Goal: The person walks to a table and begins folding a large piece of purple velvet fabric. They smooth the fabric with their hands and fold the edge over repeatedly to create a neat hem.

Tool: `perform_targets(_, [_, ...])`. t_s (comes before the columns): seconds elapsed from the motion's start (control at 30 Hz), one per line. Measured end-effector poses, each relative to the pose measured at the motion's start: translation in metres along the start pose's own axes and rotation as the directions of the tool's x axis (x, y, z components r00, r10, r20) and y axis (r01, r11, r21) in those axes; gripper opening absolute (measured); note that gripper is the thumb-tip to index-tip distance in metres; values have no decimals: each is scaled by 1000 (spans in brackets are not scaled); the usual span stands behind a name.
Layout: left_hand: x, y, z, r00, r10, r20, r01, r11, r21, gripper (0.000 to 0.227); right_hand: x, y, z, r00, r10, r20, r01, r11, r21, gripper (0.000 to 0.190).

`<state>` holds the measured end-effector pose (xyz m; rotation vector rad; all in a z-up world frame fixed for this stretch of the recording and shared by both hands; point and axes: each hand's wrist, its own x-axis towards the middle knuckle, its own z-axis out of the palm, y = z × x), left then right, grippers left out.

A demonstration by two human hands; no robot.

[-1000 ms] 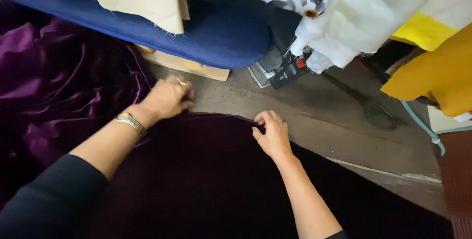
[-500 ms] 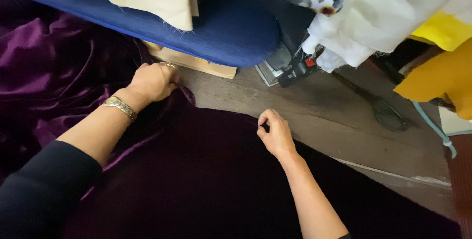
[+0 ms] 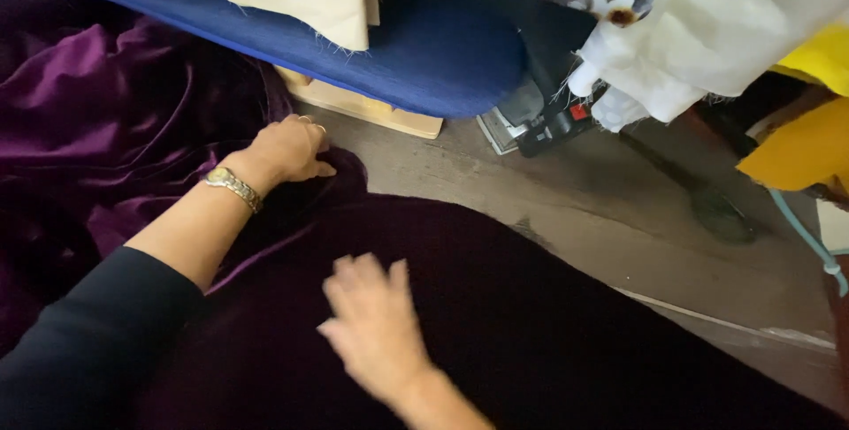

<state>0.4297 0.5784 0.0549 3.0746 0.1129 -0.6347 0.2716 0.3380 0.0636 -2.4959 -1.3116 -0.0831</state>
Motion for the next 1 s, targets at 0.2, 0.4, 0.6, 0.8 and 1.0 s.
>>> perform_targets(0.2, [-1,-16,5,1000,-13,-3,13,978,207,39,4,-69,48,987,-148,-55,158,943,293,61])
perform_targets(0.4, [16,-13,5,944,54,-325,56,946,319,22,3,-69,56,987,-162,16,151,947,283,62])
perform_targets(0.6, [27,-3,23,709,349,-613,13,863,506,19,2,-69,58,987,-156,41,138,951,276,62])
perform_targets(0.8, [24,1,50,786,231,-573,33,910,412,28,-2,-66,59,986,-157,-52,165,913,374,60])
perform_targets(1.0, [-53,37,17,534,362,-764,-204,932,299,41,-5,5,9,952,88,-293,-39,985,167,44])
